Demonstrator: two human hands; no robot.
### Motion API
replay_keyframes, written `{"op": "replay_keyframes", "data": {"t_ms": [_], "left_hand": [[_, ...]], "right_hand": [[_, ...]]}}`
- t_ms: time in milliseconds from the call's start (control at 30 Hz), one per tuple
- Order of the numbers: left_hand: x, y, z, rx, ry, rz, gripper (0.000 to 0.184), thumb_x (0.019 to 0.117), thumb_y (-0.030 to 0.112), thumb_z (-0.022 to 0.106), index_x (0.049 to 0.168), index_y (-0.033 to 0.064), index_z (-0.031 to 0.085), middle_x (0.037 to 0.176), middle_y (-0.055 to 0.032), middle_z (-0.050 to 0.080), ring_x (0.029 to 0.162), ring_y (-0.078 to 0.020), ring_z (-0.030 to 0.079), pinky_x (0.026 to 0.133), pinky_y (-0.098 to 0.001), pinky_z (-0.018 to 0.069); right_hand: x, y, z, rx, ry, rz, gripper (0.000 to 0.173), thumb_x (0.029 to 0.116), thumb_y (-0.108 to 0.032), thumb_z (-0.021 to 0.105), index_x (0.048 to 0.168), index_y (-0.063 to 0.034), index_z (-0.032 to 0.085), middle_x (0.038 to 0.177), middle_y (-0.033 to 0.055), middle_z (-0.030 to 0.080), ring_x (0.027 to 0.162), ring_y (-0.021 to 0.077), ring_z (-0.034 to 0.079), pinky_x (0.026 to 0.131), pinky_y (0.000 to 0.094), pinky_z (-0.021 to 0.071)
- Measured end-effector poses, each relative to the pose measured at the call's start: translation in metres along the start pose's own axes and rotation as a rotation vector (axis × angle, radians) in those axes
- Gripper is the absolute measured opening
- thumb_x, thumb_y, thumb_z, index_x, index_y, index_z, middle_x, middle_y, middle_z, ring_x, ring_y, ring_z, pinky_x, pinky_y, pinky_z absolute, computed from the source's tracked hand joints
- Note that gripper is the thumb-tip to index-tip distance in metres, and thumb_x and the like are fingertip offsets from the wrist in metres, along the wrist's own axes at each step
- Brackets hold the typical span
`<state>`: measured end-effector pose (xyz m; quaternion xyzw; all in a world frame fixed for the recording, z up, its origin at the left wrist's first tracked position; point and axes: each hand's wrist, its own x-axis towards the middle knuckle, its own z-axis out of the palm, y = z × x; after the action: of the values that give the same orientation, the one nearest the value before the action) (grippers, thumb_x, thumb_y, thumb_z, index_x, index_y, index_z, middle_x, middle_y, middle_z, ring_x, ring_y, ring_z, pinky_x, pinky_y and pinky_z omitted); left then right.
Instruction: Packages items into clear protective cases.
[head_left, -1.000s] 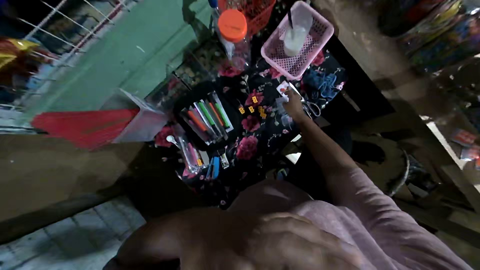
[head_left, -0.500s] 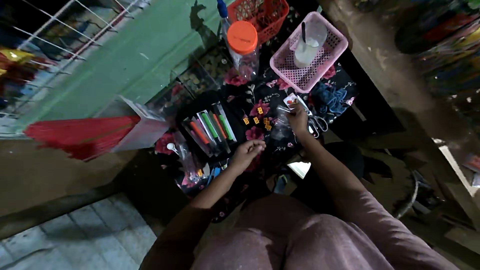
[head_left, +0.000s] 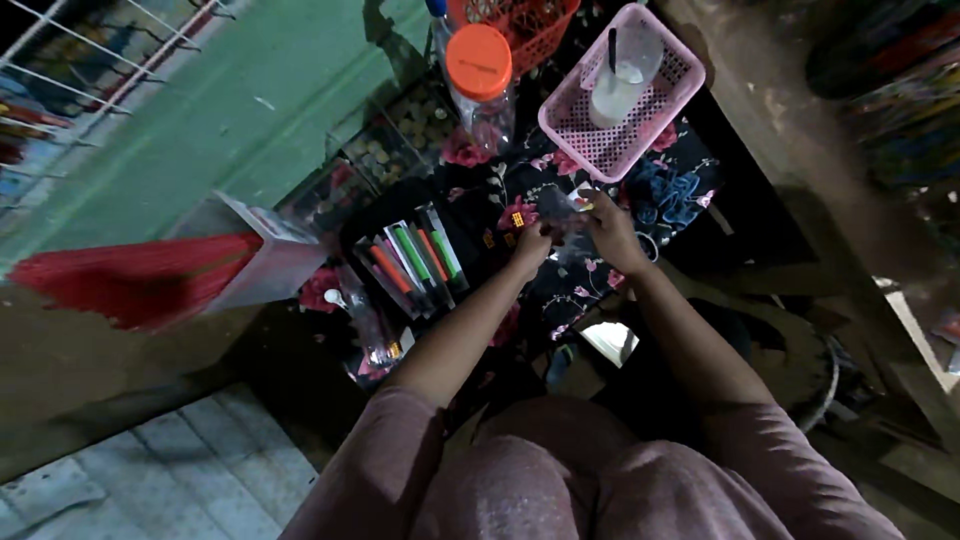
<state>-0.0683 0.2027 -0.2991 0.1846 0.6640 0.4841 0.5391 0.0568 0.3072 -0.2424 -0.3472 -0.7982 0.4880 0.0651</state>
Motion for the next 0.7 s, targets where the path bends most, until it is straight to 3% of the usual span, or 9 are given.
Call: {"op": "replay_keyframes", "data": {"t_ms": [67,233,300,367,400,467,567,633,700], "left_hand": [[0.004,0.001,0.004,-0.079,0.007,-0.042,0.025,0.1051,0.013,0.056,0.124,-0.0014,0.061,0.111,-0.011,0.065,0.092,-0.0134,0.062,0.08,-0.0311,0.0537],[0.024,-0.003,0.018,-0.285,0.066,0.083,0.022,0.1061,0.014,0.052,0.119,-0.0034,0.057,0.096,-0.0059,0.064,0.081,-0.0089,0.061,0.076,-0.0271,0.0543],[0.026,0.012,0.024,-0.249,0.077,0.067,0.033,0.1069,0.015,0.051,0.135,-0.0026,0.052,0.116,-0.0122,0.063,0.098,-0.0144,0.063,0.086,-0.0326,0.0552],[0.02,0.033,0.025,-0.095,0.085,-0.016,0.049,0.108,0.019,0.051,0.152,0.0004,0.04,0.149,-0.0192,0.049,0.133,-0.0249,0.052,0.109,-0.0427,0.045],[0.015,0.041,0.024,0.01,0.087,-0.017,0.049,0.1094,0.022,0.048,0.151,-0.0012,0.041,0.153,-0.0207,0.046,0.14,-0.0274,0.046,0.115,-0.0437,0.0379],[-0.008,0.048,0.024,0.064,0.084,0.02,0.046,0.1121,0.032,0.036,0.137,-0.0017,0.056,0.141,-0.0197,0.055,0.131,-0.0266,0.05,0.11,-0.0461,0.0392],[-0.052,0.062,0.022,-0.016,-0.025,-0.004,0.058,0.1112,0.047,0.025,0.124,0.0059,0.064,0.131,-0.0106,0.061,0.125,-0.0196,0.051,0.106,-0.0481,0.0385],[-0.065,0.058,0.019,-0.071,-0.056,0.113,0.042,0.1111,0.033,0.038,0.117,0.0041,0.068,0.115,-0.0045,0.068,0.108,-0.0096,0.059,0.097,-0.0343,0.0479],[-0.068,0.052,0.015,-0.147,-0.054,0.215,0.027,0.1079,0.016,0.047,0.114,-0.0009,0.067,0.105,-0.0042,0.069,0.096,-0.0077,0.063,0.088,-0.0277,0.0529]], "right_hand": [[-0.001,-0.005,-0.014,-0.071,0.044,-0.009,0.043,0.1069,-0.009,0.048,0.149,0.0008,0.045,0.12,0.0215,0.07,0.105,0.032,0.072,0.096,0.0492,0.0564],[-0.02,-0.017,-0.044,0.046,0.161,-0.124,0.044,0.1054,-0.003,0.046,0.149,0.0053,0.042,0.116,0.0189,0.072,0.1,0.0208,0.074,0.094,0.0377,0.0584],[-0.031,-0.024,-0.049,0.084,0.197,-0.137,0.044,0.1033,0.0,0.048,0.146,0.0072,0.045,0.113,0.0183,0.072,0.098,0.0163,0.073,0.091,0.0326,0.058],[-0.04,-0.027,-0.051,0.083,0.227,-0.161,0.041,0.1014,0.001,0.05,0.141,0.0098,0.049,0.112,0.0184,0.072,0.098,0.0144,0.072,0.091,0.0301,0.0572],[-0.044,-0.028,-0.051,0.085,0.239,-0.167,0.04,0.1005,0.002,0.051,0.139,0.011,0.051,0.113,0.0198,0.072,0.099,0.016,0.072,0.092,0.0308,0.0571],[-0.051,-0.029,-0.047,0.102,0.243,-0.162,0.039,0.0984,0.002,0.052,0.136,0.0125,0.053,0.115,0.0224,0.071,0.101,0.0198,0.072,0.093,0.0338,0.0574],[-0.065,-0.029,-0.024,0.079,0.216,-0.214,0.034,0.0964,0.003,0.053,0.128,0.0109,0.059,0.113,0.0214,0.071,0.097,0.0227,0.072,0.089,0.0385,0.0588],[-0.082,-0.034,-0.003,0.025,0.149,-0.233,0.027,0.0969,0.004,0.057,0.123,0.0075,0.063,0.111,0.0206,0.071,0.093,0.0265,0.072,0.085,0.0428,0.0593],[-0.093,-0.031,0.011,-0.001,0.077,-0.272,0.022,0.096,0.004,0.06,0.117,0.0057,0.066,0.098,0.0189,0.073,0.083,0.0284,0.072,0.078,0.0458,0.0601]]}}
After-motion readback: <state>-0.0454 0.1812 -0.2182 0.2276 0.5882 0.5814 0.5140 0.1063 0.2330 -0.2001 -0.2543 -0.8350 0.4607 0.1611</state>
